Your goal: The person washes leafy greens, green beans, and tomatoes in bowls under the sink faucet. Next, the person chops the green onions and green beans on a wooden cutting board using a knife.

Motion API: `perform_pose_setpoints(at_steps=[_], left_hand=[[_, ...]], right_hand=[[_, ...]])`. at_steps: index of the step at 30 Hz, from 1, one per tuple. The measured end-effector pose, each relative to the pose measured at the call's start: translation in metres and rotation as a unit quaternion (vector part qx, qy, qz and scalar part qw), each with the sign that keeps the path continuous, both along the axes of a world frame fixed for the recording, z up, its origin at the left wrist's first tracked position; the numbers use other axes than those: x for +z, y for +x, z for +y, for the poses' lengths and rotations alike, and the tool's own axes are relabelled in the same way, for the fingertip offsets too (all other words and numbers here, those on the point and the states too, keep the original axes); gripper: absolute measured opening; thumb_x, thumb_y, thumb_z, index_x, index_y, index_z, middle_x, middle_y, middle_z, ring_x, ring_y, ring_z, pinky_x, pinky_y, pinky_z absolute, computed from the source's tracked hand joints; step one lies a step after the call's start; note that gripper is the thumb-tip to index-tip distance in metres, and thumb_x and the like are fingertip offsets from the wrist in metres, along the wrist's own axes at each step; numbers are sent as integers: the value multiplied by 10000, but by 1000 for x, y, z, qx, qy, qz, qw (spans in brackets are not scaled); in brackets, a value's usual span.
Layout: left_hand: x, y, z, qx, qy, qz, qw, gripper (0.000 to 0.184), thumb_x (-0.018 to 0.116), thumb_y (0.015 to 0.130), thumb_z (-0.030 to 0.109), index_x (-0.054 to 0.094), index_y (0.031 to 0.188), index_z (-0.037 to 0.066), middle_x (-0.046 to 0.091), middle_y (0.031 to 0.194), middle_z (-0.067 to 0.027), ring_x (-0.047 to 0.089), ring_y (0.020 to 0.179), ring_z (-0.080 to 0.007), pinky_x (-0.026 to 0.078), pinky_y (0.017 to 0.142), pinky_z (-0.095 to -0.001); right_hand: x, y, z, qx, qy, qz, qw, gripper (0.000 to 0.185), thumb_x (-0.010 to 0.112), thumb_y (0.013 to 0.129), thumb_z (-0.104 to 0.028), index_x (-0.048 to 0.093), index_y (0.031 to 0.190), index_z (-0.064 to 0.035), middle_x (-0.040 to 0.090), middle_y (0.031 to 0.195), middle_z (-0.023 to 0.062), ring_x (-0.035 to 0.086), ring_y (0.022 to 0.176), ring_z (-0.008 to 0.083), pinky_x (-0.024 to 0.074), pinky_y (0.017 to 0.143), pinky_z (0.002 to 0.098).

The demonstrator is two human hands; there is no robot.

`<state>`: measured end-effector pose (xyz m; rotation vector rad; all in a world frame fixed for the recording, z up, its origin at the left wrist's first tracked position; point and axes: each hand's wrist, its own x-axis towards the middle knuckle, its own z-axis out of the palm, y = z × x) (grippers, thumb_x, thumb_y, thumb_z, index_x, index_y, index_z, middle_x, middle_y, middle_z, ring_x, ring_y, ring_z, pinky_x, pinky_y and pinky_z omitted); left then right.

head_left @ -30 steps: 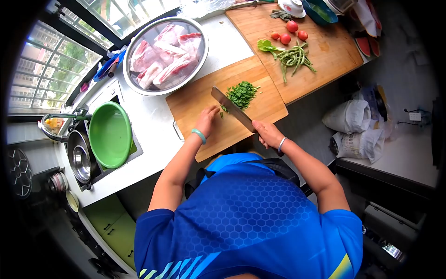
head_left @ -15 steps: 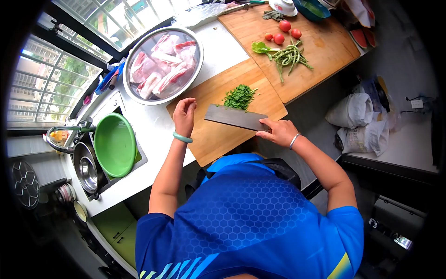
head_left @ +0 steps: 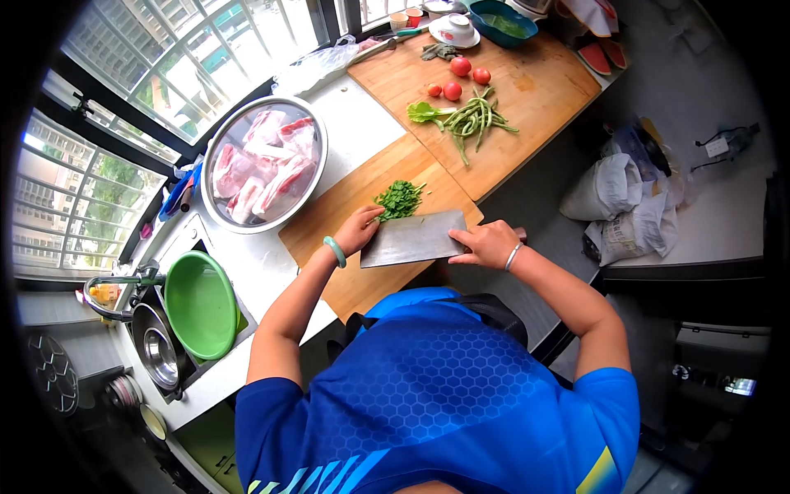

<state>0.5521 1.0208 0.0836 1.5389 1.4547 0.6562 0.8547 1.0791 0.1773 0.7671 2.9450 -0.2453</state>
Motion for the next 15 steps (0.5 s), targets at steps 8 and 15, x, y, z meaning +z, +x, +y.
perform_pose_setpoints(at_steps=[8, 15], left_hand=[[-2, 47, 15, -104, 43, -6, 994, 382, 427, 918, 248, 484, 1190, -14, 489, 1208, -180, 463, 1119, -297, 350, 965, -325], [12, 28, 56, -35, 61, 177, 982, 253, 563, 761, 49, 602, 1010, 71, 562, 1050, -137, 517, 979, -308, 419, 831, -374]], right_hand=[[5, -4, 7, 46, 14, 3, 999, 511, 470, 769, -599, 578, 1018, -166, 594, 617, 60, 608, 565, 242, 477, 498, 356], [6, 30, 15, 62, -12, 24, 998, 508, 489, 751, -610, 571, 978, -163, 566, 579, 40, 588, 513, 220, 461, 440, 325]])
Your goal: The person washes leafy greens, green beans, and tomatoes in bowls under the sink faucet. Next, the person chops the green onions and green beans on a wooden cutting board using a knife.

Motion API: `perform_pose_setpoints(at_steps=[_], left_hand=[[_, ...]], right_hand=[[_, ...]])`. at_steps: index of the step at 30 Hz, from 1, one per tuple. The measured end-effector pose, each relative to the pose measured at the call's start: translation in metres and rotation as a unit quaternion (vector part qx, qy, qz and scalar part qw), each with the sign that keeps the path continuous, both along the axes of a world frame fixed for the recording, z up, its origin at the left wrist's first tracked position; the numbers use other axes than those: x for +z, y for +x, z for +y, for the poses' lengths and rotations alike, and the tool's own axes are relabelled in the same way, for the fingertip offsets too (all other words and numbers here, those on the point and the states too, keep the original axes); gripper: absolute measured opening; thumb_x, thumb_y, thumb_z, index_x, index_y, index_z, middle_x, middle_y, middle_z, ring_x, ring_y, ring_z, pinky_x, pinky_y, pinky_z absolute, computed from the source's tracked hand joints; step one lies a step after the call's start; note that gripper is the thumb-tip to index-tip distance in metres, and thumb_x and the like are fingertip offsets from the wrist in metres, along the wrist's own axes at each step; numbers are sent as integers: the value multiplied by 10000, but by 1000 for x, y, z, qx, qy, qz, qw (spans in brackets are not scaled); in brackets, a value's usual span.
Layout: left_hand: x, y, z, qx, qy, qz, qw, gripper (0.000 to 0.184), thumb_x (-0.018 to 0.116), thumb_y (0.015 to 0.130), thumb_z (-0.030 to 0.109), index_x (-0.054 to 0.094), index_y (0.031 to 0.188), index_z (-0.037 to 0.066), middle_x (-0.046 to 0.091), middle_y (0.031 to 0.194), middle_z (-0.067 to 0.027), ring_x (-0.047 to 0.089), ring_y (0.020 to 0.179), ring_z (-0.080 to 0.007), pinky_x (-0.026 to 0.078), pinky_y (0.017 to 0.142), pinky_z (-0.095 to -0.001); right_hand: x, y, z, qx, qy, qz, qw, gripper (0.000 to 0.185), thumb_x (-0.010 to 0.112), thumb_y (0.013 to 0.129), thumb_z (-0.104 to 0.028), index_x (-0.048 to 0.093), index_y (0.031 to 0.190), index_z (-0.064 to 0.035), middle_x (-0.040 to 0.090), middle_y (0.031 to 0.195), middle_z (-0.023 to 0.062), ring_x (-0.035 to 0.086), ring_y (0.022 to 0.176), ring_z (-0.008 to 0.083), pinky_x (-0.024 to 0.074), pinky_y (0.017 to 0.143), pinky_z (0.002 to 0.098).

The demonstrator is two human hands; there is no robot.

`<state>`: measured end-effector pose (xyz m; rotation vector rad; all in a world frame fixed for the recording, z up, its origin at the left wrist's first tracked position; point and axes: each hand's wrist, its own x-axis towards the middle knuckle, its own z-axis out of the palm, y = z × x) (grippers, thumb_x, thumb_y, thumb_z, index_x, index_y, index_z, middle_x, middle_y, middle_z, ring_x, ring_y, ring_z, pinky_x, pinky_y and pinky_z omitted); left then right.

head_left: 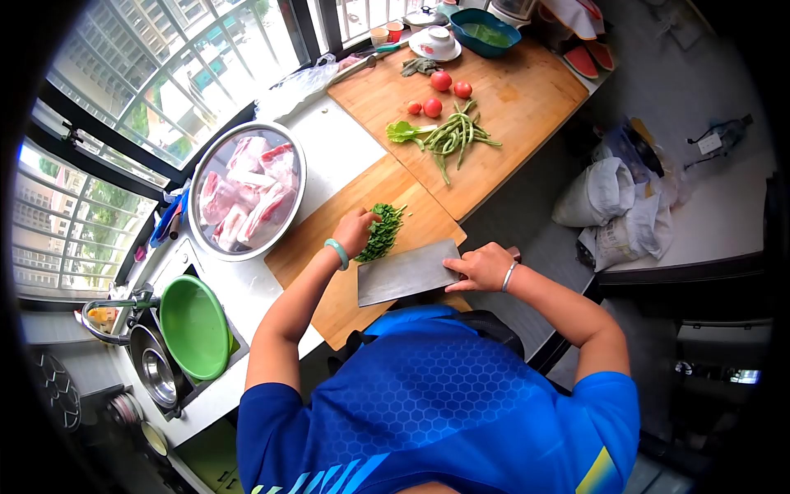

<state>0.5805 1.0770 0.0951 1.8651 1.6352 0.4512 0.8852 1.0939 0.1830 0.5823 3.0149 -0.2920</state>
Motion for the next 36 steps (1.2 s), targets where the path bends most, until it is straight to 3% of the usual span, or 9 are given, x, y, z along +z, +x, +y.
perform_pose_setpoints(at_steps=[9, 14, 17, 20, 23, 24, 28, 32, 36], left_hand=[[-20, 54, 164, 5, 182, 90, 979, 366, 549, 743, 39, 531, 1109, 45, 514, 1155, -143, 485, 1067, -303, 401, 901, -380], [-31, 110, 268, 97, 138, 31, 985, 378, 558, 801, 205, 515, 1099, -22, 530, 1099, -195, 504, 1020, -327, 414, 880, -378], [-20, 159, 308, 116, -29, 96, 988, 805, 624, 700, 528, 402, 1214, -50, 485, 1155, -234, 471, 1081, -336, 370, 928, -394], [-36, 199, 323, 141, -56, 213, 965, 1145, 703, 552, 600, 176, 1349, -30, 381, 1275, -205, 362, 1191, -304, 240, 1015, -435], [-27, 212, 326, 127, -88, 271, 950, 1122, 752, 551, 503, 167, 1354, -17, 383, 1272, -196, 365, 1184, -302, 273, 994, -425], [-29, 212, 325, 128, -55, 243, 960, 958, 752, 594, 333, 236, 1327, -2, 435, 1204, -191, 419, 1128, -303, 336, 943, -405], [-47, 213, 317, 108, -33, 232, 966, 583, 606, 644, 79, 387, 1179, -1, 515, 1028, -205, 515, 959, -347, 431, 818, -377], [-63, 222, 316, 86, -3, 250, 965, 374, 575, 676, 80, 439, 1021, 31, 588, 891, -174, 597, 793, -320, 468, 690, -396], [-23, 210, 309, 82, -39, 150, 985, 418, 569, 683, 93, 409, 1063, 25, 590, 919, -183, 576, 838, -360, 458, 698, -432]], right_hand=[[6, 61, 66, 4, -40, 45, 998, 481, 512, 747, -596, 563, 945, -160, 548, 543, 47, 583, 491, 230, 455, 420, 332], [-16, 90, 116, 11, -69, 75, 995, 484, 509, 752, -593, 570, 944, -153, 533, 528, 58, 577, 479, 234, 461, 422, 333], [-32, 101, 141, 16, -100, 86, 991, 479, 508, 754, -590, 569, 942, -154, 533, 531, 64, 571, 474, 240, 459, 420, 340], [-39, 106, 161, 24, -131, 93, 987, 470, 508, 758, -581, 566, 936, -150, 540, 542, 70, 577, 489, 249, 464, 429, 346], [-42, 112, 174, 33, -153, 89, 984, 467, 508, 763, -575, 570, 936, -146, 552, 559, 75, 586, 509, 257, 469, 444, 354], [-42, 113, 178, 37, -156, 82, 984, 467, 509, 762, -574, 573, 938, -145, 556, 566, 77, 587, 513, 260, 471, 450, 357], [-53, 119, 182, 32, -171, 113, 978, 473, 513, 760, -571, 582, 951, -144, 558, 570, 82, 585, 514, 268, 471, 456, 366], [-52, 117, 182, 47, -178, 112, 977, 477, 511, 762, -570, 584, 958, -142, 556, 567, 85, 585, 516, 273, 471, 457, 365], [-48, 113, 180, 50, -179, 86, 979, 487, 500, 767, -577, 593, 965, -142, 578, 593, 95, 593, 533, 279, 476, 471, 368]])
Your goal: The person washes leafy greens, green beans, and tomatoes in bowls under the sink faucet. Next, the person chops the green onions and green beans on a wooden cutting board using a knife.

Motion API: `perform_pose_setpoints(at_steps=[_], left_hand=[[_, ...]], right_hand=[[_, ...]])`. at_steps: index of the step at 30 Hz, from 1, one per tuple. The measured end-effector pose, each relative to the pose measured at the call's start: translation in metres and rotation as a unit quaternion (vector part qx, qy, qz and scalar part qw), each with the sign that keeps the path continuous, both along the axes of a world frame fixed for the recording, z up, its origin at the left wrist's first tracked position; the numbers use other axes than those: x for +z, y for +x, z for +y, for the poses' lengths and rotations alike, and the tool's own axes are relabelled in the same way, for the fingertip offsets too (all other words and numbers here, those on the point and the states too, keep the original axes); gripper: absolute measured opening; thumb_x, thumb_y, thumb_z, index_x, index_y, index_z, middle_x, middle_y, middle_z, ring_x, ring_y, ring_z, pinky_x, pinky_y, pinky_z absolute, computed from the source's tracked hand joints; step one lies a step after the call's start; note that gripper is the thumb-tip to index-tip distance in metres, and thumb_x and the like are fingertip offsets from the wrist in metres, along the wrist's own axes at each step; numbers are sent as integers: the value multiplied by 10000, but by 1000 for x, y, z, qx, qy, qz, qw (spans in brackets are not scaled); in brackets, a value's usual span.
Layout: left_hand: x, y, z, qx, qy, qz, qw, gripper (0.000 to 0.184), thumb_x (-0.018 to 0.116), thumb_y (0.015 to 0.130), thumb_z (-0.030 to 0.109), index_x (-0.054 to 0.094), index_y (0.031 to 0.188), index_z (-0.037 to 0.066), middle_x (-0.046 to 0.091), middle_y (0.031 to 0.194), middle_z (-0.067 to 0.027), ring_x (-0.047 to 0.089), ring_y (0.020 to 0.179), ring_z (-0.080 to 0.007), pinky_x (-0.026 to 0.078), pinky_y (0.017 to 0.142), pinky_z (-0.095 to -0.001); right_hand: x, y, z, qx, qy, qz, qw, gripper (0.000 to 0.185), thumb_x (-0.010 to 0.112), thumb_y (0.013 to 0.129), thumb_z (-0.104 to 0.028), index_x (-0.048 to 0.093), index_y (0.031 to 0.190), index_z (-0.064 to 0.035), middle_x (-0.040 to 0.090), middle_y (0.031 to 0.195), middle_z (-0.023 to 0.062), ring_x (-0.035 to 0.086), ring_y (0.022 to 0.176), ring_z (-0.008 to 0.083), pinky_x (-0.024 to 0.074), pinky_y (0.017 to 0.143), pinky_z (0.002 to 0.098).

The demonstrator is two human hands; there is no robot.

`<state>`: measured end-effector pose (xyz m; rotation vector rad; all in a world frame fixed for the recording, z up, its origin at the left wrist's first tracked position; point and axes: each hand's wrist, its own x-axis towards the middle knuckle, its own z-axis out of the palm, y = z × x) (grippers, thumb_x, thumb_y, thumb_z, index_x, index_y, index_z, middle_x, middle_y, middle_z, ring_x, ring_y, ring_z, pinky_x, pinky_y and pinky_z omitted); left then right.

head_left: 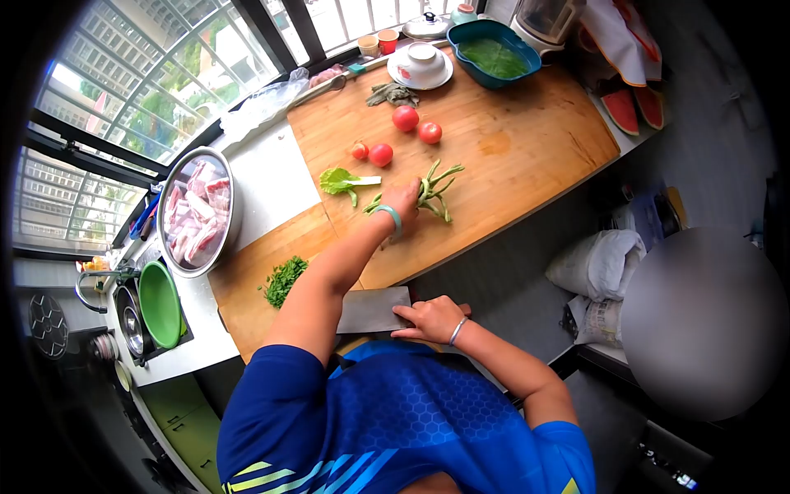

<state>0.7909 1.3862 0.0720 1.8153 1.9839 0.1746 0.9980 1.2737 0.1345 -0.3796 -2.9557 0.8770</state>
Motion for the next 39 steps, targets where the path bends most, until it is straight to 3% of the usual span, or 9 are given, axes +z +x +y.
perform_pose_setpoints(at_steps=[5, 7, 13, 18, 20, 25, 30, 34, 39], left_hand=[[58, -47, -16, 64, 85, -203, 973, 528, 632, 633, 160, 396, 1078, 4, 555, 901, -234, 544, 847, -390, 445, 721, -419], [75, -77, -29, 31, 198, -257, 946, 505, 639, 635, 156, 407, 1055, 0, 547, 890, -219, 542, 849, -354, 440, 736, -387], [170, -162, -125, 82, 169, -362, 913, 475, 621, 654, 116, 412, 1059, -15, 518, 800, -96, 490, 717, -173, 435, 663, -290], [191, -213, -230, 123, 188, -311, 923, 449, 601, 662, 79, 412, 1056, -24, 498, 818, -64, 467, 720, -136, 422, 649, -260], [183, -230, -271, 139, 184, -296, 927, 462, 596, 658, 79, 412, 1069, -22, 503, 848, -82, 473, 773, -154, 420, 708, -274], [129, -262, -353, 142, 181, -252, 940, 533, 620, 642, 116, 394, 1106, -15, 539, 932, -197, 530, 895, -316, 411, 807, -350], [58, -264, -408, 213, 47, -186, 958, 541, 598, 663, 160, 351, 1129, 39, 558, 892, -240, 531, 877, -410, 419, 749, -434], [29, -246, -415, 251, -6, -153, 956, 542, 594, 671, 150, 342, 1140, 46, 569, 917, -247, 544, 864, -414, 430, 742, -454], [-26, -234, -414, 223, 16, -93, 970, 635, 635, 662, 137, 335, 1217, 67, 490, 1106, -224, 496, 1009, -383, 418, 842, -434]], right_hand=[[0, -17, -8, -26, -88, -45, 995, 482, 502, 775, -568, 585, 997, -148, 634, 688, 84, 620, 612, 267, 488, 529, 366], [11, -30, -13, -23, -141, -99, 985, 497, 506, 781, -559, 569, 1052, -148, 652, 737, 59, 631, 685, 251, 495, 604, 365], [14, -95, -62, -40, -268, -151, 951, 475, 496, 824, -497, 583, 1074, -103, 652, 797, 106, 624, 736, 280, 486, 655, 359], [-23, -164, -138, -78, -494, -159, 851, 415, 489, 872, -410, 568, 1042, -40, 561, 623, 54, 528, 504, 133, 441, 487, 267], [-33, -188, -165, -126, -563, -147, 803, 376, 477, 885, -406, 554, 974, -50, 441, 531, -7, 424, 375, 72, 365, 356, 224], [-52, -204, -193, -203, -551, -125, 800, 363, 483, 882, -407, 548, 980, -64, 430, 524, -14, 422, 372, 69, 367, 342, 226], [-55, -186, -183, -297, -535, -93, 786, 381, 499, 875, -409, 543, 1030, -63, 449, 530, -7, 429, 374, 67, 382, 349, 220], [-49, -168, -163, -322, -515, -74, 791, 355, 512, 875, -391, 544, 955, -46, 454, 523, 1, 434, 378, 72, 378, 346, 226], [-39, -160, -150, -343, -496, -71, 795, 342, 513, 876, -386, 550, 905, -47, 445, 516, -1, 429, 378, 69, 375, 349, 222]])
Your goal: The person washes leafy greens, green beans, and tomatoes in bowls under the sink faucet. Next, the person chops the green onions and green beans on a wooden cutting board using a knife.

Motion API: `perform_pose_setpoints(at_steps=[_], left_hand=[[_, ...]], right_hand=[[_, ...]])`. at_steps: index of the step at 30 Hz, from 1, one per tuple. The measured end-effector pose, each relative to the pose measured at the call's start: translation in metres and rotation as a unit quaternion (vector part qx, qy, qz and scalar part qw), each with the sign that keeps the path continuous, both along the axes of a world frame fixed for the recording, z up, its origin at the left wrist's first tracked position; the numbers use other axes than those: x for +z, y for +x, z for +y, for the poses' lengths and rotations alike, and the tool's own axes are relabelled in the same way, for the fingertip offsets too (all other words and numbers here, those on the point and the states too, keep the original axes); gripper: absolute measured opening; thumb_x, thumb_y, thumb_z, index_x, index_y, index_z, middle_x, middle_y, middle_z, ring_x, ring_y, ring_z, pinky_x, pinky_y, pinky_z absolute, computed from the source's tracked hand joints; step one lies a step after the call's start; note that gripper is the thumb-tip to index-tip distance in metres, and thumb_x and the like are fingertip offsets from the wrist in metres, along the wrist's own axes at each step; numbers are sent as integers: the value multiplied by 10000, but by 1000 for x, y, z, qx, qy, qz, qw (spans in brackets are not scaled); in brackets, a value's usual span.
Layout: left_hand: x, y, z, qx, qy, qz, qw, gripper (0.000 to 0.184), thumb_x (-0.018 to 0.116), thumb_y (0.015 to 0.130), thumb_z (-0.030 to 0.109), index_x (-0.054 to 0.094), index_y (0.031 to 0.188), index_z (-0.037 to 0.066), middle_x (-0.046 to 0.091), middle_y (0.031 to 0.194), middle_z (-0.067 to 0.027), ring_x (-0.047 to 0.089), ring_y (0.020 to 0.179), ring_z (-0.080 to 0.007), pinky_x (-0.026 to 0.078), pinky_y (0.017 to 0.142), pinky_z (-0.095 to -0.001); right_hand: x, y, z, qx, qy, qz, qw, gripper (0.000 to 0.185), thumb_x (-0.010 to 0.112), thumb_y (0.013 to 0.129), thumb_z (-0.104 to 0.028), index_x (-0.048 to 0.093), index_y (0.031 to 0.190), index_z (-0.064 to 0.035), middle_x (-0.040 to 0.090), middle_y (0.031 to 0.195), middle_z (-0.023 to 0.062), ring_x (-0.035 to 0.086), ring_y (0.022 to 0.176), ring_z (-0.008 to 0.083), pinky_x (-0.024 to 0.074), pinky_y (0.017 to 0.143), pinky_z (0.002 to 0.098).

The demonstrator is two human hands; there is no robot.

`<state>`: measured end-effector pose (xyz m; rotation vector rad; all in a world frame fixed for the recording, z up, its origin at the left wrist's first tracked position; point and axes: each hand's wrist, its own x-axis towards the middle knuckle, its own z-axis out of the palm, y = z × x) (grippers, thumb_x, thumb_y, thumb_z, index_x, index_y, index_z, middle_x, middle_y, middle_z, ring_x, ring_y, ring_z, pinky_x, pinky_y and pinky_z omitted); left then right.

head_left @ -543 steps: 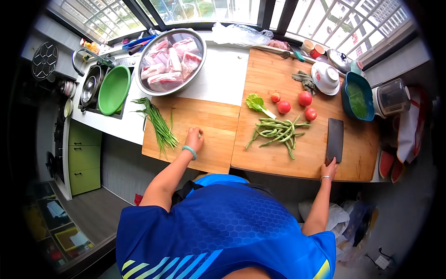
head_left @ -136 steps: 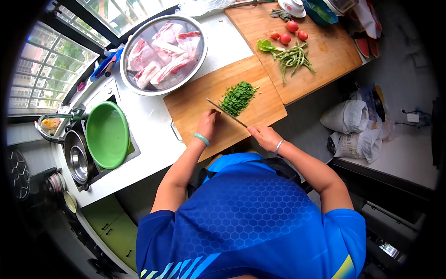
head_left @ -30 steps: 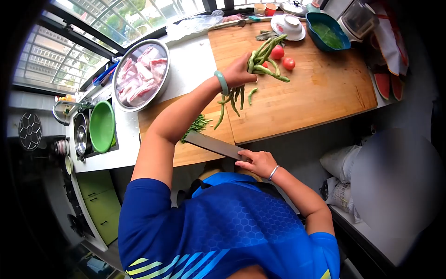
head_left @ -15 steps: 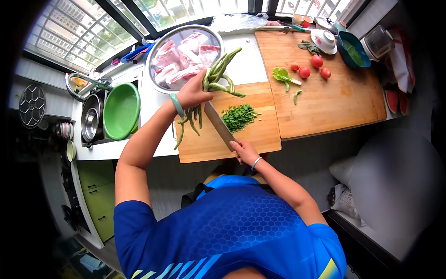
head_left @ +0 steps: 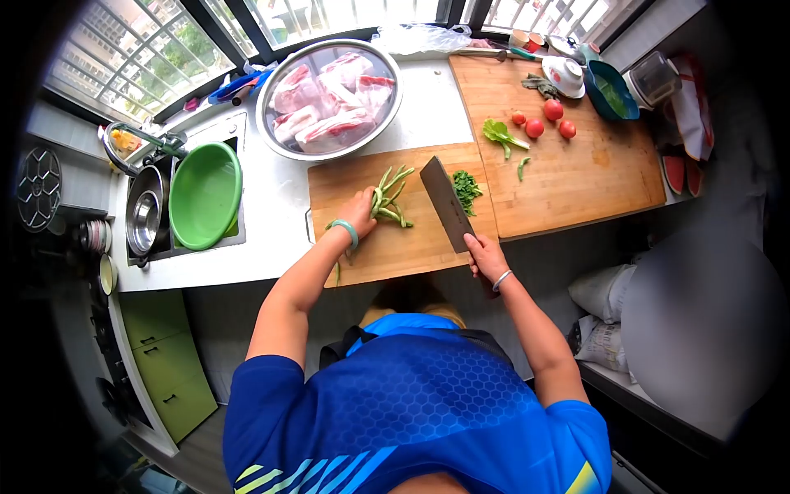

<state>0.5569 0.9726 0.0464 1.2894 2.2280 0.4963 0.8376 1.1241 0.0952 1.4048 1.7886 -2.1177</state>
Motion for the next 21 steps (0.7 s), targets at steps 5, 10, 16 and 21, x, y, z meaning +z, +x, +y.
perform_pose_setpoints(at_steps=[5, 10, 16, 21], left_hand=[[10, -2, -6, 26, -53, 20, 998, 883, 727, 641, 305, 256, 1356, 87, 361, 1270, -233, 362, 1178, -375, 308, 993, -409], [30, -39, -48, 129, 70, -72, 987, 455, 666, 754, 217, 536, 1164, 73, 500, 1176, -176, 490, 1092, -274, 400, 917, -342], [32, 25, -110, 393, -17, -84, 915, 237, 665, 733, 158, 563, 891, 12, 569, 1004, -137, 563, 889, -244, 460, 742, -321], [-17, 81, -126, 370, -5, 13, 929, 557, 717, 665, 121, 420, 1123, 13, 497, 914, -116, 511, 837, -269, 446, 748, -358]], right_hand=[[0, 4, 3, 26, 15, 33, 999, 334, 525, 875, -372, 538, 911, -41, 434, 520, -14, 415, 382, 59, 354, 356, 210], [-5, 2, 1, 59, 5, 73, 996, 337, 534, 878, -320, 537, 1040, -24, 439, 530, -18, 407, 392, 53, 347, 364, 210], [-17, -2, -2, 77, 39, 76, 993, 471, 541, 873, -307, 438, 1212, 3, 436, 529, -11, 408, 394, 68, 350, 370, 229], [-14, -6, 4, 81, 31, 67, 994, 497, 537, 874, -305, 406, 1236, 9, 428, 528, -8, 413, 394, 75, 357, 370, 233]])
